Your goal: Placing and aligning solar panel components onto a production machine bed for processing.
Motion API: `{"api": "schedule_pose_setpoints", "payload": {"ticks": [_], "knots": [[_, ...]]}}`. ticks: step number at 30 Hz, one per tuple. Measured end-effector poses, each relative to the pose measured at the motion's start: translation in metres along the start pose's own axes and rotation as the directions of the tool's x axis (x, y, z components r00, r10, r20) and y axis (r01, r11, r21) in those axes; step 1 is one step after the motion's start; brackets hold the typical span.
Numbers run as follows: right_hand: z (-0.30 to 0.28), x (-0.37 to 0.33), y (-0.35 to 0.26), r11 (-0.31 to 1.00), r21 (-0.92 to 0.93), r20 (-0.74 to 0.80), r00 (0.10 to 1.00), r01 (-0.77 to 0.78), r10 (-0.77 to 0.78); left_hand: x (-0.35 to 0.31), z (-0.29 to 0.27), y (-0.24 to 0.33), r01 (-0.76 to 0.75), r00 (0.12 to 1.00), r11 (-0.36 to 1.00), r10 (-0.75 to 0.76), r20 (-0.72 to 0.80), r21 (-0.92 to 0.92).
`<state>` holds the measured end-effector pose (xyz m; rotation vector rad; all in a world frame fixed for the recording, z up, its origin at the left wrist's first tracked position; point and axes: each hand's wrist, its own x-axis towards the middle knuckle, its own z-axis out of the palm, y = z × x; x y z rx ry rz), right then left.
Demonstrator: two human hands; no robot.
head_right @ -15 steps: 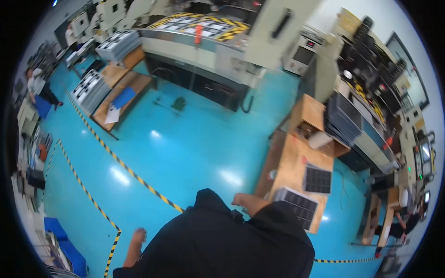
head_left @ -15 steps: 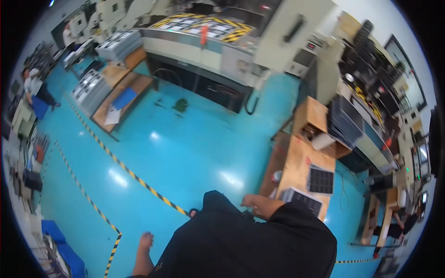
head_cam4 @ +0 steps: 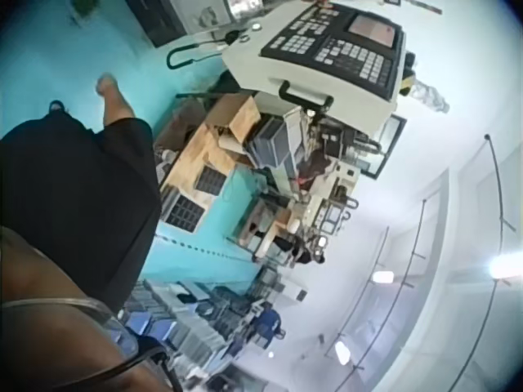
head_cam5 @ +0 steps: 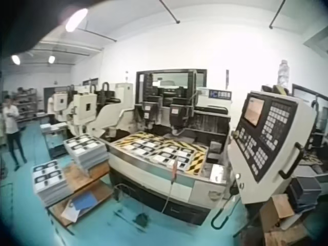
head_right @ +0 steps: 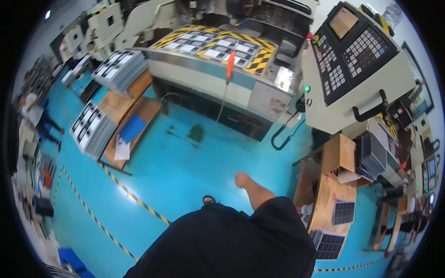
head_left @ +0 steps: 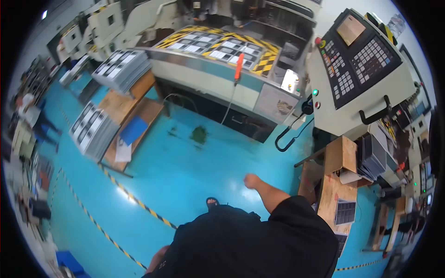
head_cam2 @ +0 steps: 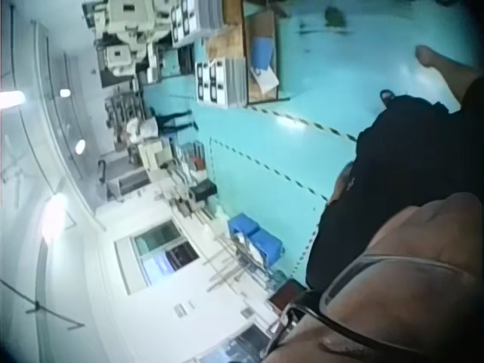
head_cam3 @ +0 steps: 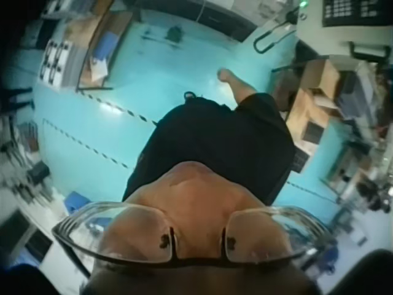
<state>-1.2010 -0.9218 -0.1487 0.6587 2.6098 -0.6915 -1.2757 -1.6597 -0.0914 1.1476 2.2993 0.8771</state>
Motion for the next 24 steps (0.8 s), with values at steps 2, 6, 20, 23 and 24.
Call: {"api": "schedule_pose_setpoints", "payload": {"ticks": [2,6,20,23,24], "knots": [[-0.078,0.041,-0.030,0.983,0.180,-0.289,0.957,0.046,0.008,0.088,-0.024,-0.030,0.228,0.971,0.946,-0.205,0.120,-0.230],[-0.153,0.139,-0.087,0.944,0.324,-0.378,0.924,0.067,0.064,0.302,-0.129,-0.089,0.122,0.942,0.971,-0.047,0.332,-0.208],[-0.231,0.214,-0.183,0.690,0.601,-0.421,0.574,-0.404,0.703,0.882,-0.391,-0.254,0.361,0.839,0.903,-0.206,0.504,-0.232],[-0.304,0.264,-0.177,0.700,0.508,-0.650,0.309,-0.502,0.694,0.946,-0.401,-0.198,0.393,0.919,0.856,-0.351,0.181,-0.335],[-0.339,0.294,-0.177,0.710,0.445,-0.698,0.285,-0.545,0.657,0.948,-0.408,-0.182,0.380,0.917,0.876,-0.316,0.242,-0.297]]}}
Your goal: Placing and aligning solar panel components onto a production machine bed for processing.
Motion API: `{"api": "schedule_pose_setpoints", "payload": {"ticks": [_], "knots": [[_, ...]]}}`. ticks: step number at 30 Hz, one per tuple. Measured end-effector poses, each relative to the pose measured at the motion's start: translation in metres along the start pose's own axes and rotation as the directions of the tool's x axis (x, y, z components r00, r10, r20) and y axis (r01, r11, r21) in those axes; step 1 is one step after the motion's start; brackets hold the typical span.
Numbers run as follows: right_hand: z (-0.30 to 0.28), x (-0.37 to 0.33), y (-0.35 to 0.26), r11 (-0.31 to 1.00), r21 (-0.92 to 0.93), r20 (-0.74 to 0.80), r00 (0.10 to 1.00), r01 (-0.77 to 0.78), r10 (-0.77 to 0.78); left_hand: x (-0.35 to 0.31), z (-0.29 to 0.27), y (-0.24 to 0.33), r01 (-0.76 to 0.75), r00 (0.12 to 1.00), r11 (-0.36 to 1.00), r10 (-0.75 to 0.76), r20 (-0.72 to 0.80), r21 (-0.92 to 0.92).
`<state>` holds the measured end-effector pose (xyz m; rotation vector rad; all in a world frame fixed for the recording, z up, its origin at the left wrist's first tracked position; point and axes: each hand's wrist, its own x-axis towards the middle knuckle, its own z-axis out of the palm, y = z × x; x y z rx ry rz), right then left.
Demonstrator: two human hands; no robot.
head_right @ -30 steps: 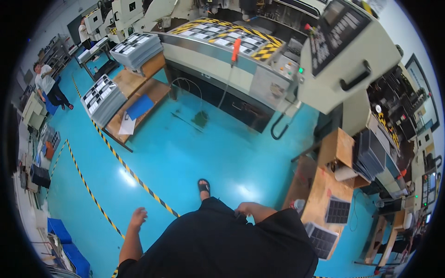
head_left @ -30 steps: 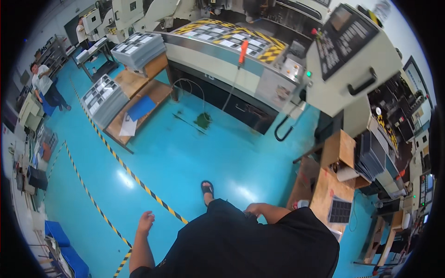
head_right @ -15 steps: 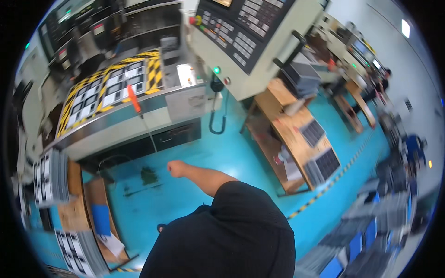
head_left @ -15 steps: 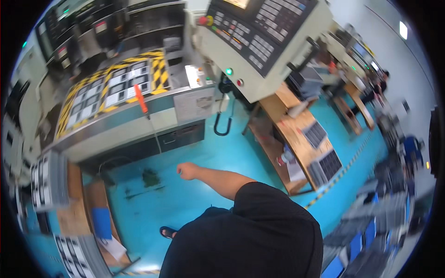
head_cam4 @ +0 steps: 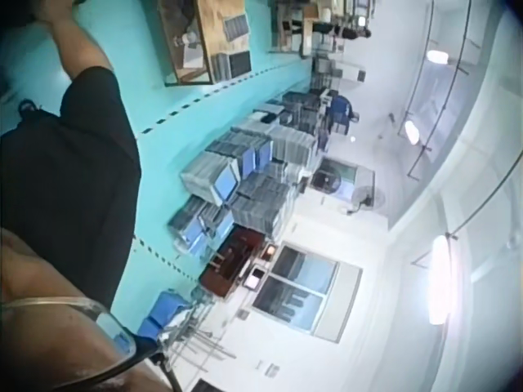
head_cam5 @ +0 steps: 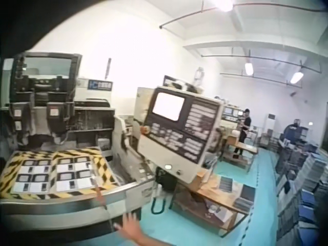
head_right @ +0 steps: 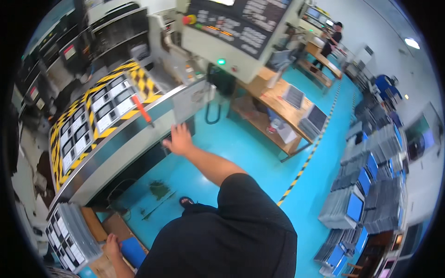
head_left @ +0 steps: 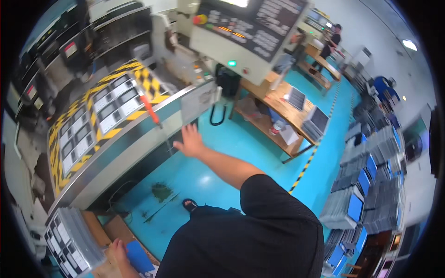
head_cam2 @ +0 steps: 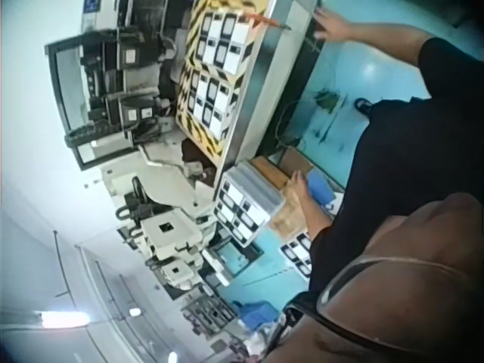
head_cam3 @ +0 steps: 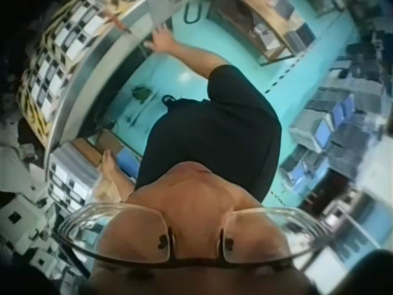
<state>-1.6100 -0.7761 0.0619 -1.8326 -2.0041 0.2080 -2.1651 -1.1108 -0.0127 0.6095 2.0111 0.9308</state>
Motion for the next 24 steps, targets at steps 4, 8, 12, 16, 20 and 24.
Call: {"api": "schedule_pose_setpoints", "payload": {"ticks": [4,8,12,16,20,24], "knots": [[0.037,0.119,-0.024,0.974,-0.180,-0.291,0.938,0.139,-0.188,-0.005,0.019,0.056,-0.077,0.951,0.985,0.120,0.286,-0.157],[0.039,0.218,-0.056,0.913,0.021,-0.286,0.877,0.408,-0.386,0.009,0.010,0.102,-0.275,0.938,0.961,0.277,0.210,-0.038],[0.030,0.276,-0.176,0.602,0.798,0.218,0.939,-0.016,-0.264,-0.001,-0.054,0.155,-0.108,0.994,0.892,0.100,-0.041,-0.438],[-0.081,0.185,-0.350,0.622,0.341,0.535,0.399,0.705,-0.745,0.034,-0.128,0.181,-0.175,0.977,0.782,0.064,-0.202,-0.598],[-0.094,0.124,-0.442,0.501,0.491,0.652,0.081,0.713,-0.754,0.071,-0.211,0.185,-0.207,0.965,0.673,0.020,-0.262,-0.710],[0.050,0.116,-0.421,0.737,0.249,0.882,0.167,0.629,-0.441,0.125,-0.282,0.177,-0.296,0.875,0.857,0.066,-0.479,-0.422]]}}
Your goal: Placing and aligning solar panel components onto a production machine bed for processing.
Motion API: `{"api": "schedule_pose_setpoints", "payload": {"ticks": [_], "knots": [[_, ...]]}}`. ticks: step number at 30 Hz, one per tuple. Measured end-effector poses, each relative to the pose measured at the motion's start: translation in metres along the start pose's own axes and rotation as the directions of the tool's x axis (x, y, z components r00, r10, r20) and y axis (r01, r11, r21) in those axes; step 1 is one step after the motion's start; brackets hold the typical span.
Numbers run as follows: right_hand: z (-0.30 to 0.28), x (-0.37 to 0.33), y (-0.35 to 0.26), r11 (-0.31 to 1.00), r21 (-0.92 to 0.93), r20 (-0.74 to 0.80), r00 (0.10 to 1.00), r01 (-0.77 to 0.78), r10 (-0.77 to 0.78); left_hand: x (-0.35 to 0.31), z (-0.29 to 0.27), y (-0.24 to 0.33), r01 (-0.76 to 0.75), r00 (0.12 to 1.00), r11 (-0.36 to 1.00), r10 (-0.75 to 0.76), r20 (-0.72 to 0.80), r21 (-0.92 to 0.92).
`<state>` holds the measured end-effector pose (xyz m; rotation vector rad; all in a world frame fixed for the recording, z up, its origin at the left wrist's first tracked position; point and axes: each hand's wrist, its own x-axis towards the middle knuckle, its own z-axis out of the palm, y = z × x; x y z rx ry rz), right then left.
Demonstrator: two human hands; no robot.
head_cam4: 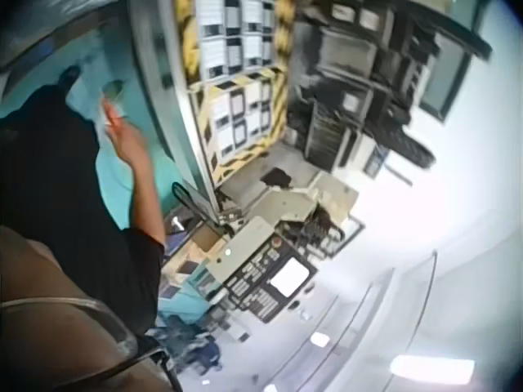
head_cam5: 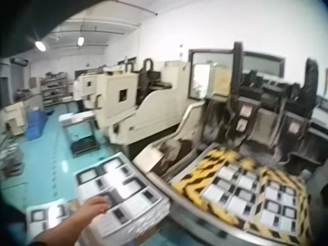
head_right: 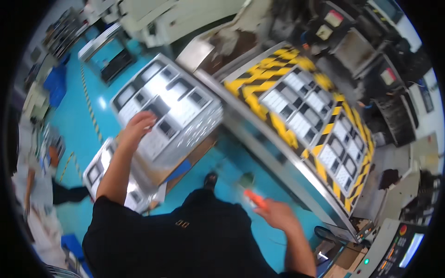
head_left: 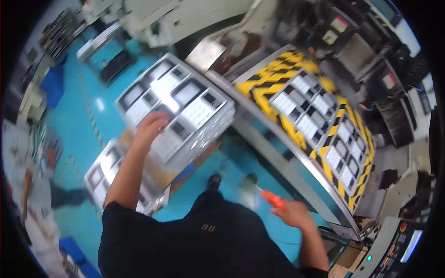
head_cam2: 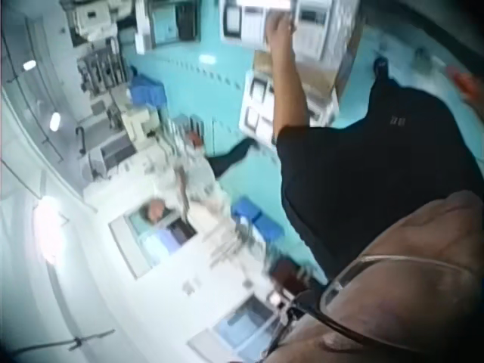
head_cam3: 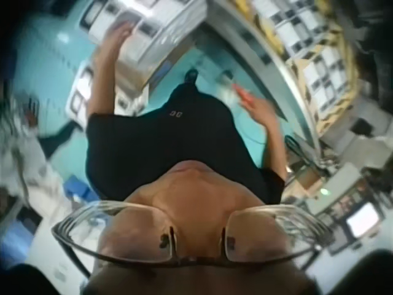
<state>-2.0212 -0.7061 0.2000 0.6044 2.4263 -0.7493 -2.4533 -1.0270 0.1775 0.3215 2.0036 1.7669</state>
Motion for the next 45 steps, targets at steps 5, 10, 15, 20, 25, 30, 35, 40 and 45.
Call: {"api": "schedule_pose_setpoints", "payload": {"ticks": [5,10,15,20,25,30,35,40,45], "knots": [[0.183,0.135,0.114,0.854,0.149,0.536,0.766,-0.498,0.354,0.099,-0.031,-0.047,-0.334,0.931,0.811,0.364,0.033,0.481],[0.247,0.131,0.135,0.686,0.199,0.600,0.641,-0.700,0.479,0.127,-0.031,0.000,-0.379,0.897,0.437,0.388,0.209,0.816],[0.218,0.069,0.172,0.623,0.055,0.432,0.581,-0.780,0.689,0.138,-0.024,0.049,-0.175,0.973,0.207,-0.111,0.201,0.963],[0.149,-0.042,0.230,0.595,-0.003,0.414,0.541,-0.804,0.732,0.188,-0.029,0.030,-0.280,0.929,0.140,-0.212,0.305,0.950],[-0.105,-0.092,0.034,0.705,0.592,-0.142,0.811,-0.389,0.567,0.182,-0.023,0.059,-0.281,0.930,0.065,-0.227,0.288,0.958],[-0.198,-0.059,-0.076,0.894,0.329,-0.366,0.831,-0.305,0.418,0.197,-0.034,0.054,-0.295,0.919,0.113,-0.236,0.314,0.949],[-0.220,0.005,-0.098,0.948,-0.118,-0.420,0.880,-0.294,0.221,0.191,-0.038,0.049,-0.321,0.921,0.117,-0.191,0.339,0.940],[-0.243,0.059,-0.103,0.866,-0.310,-0.316,0.902,-0.392,0.295,0.188,-0.039,0.049,-0.346,0.924,0.083,-0.142,0.355,0.935],[-0.264,0.073,-0.094,0.814,-0.373,-0.313,0.886,-0.446,0.342,0.186,-0.038,0.054,-0.345,0.923,0.092,-0.149,0.356,0.934]]}}
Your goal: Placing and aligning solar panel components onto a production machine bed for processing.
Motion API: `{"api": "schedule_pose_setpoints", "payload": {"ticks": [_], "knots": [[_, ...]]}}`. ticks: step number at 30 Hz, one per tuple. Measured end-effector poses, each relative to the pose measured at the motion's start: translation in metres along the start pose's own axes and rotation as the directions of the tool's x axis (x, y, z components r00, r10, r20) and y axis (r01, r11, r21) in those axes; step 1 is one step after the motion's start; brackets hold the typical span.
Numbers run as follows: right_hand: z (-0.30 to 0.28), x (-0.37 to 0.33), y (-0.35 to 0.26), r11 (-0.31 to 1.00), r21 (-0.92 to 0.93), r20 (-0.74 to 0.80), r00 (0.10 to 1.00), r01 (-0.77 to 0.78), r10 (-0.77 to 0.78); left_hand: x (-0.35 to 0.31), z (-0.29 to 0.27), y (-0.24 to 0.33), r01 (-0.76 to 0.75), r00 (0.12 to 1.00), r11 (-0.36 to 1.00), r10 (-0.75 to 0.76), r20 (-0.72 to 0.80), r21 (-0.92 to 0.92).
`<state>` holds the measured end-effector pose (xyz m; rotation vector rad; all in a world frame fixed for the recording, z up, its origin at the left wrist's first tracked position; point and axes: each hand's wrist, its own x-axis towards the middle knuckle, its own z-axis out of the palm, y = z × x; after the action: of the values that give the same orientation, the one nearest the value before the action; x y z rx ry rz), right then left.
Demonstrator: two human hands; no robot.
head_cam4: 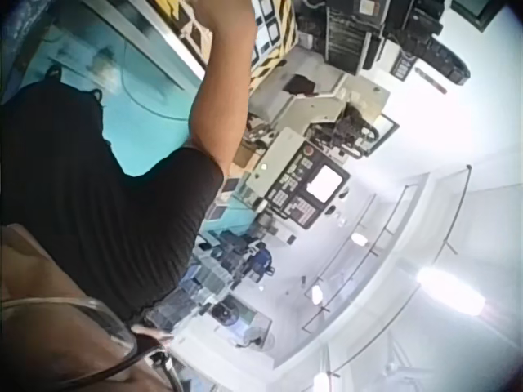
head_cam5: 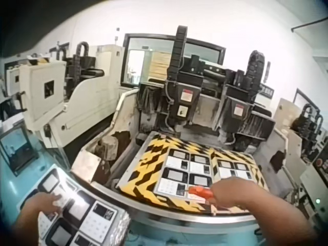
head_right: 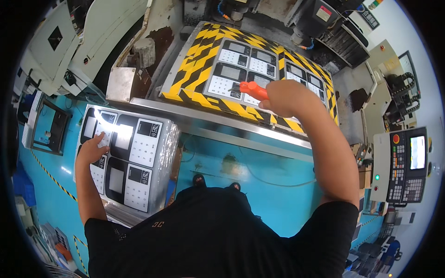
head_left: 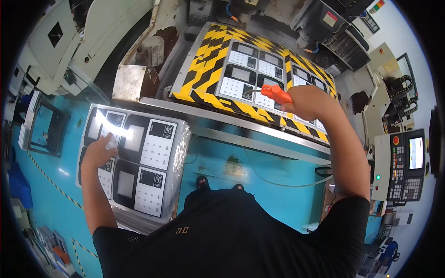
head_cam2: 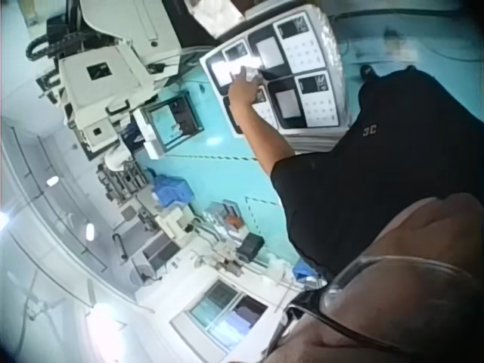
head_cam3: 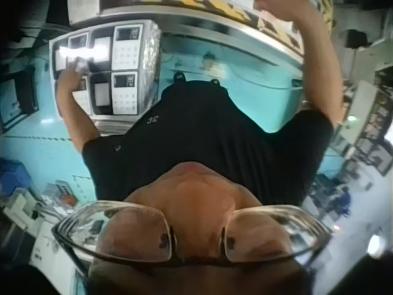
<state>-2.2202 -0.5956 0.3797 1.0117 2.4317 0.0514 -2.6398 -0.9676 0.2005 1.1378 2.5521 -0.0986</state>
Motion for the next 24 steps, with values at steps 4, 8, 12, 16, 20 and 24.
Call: {"api": "schedule_pose_setpoints", "payload": {"ticks": [4,8,12,16,20,24], "knots": [[-0.001,-0.009,0.024,0.998,-0.063,0.063,0.998,-0.020,0.024,0.002,0.000,-0.002,-0.027,1.000,1.000,0.027,-0.002,-0.008],[-0.006,-0.035,0.043,0.977,-0.131,0.124,0.975,-0.169,0.186,0.006,0.005,-0.005,-0.033,0.999,0.999,0.033,-0.014,-0.003],[0.007,-0.060,0.075,0.962,-0.157,0.122,0.962,-0.225,0.245,0.000,-0.002,0.004,-0.023,1.000,1.000,0.023,-0.001,-0.007],[0.032,-0.082,0.119,0.920,-0.162,0.087,0.924,-0.356,0.373,0.006,0.001,-0.003,-0.068,0.997,0.997,0.069,0.028,-0.041],[0.055,-0.097,0.147,0.878,-0.135,0.157,0.865,-0.460,0.477,0.009,0.002,-0.008,-0.050,0.998,0.997,0.053,0.046,-0.065],[0.108,-0.109,0.196,0.834,-0.069,0.160,0.819,-0.548,0.551,0.013,0.002,-0.013,-0.061,0.996,0.990,0.069,0.055,-0.125]]}}
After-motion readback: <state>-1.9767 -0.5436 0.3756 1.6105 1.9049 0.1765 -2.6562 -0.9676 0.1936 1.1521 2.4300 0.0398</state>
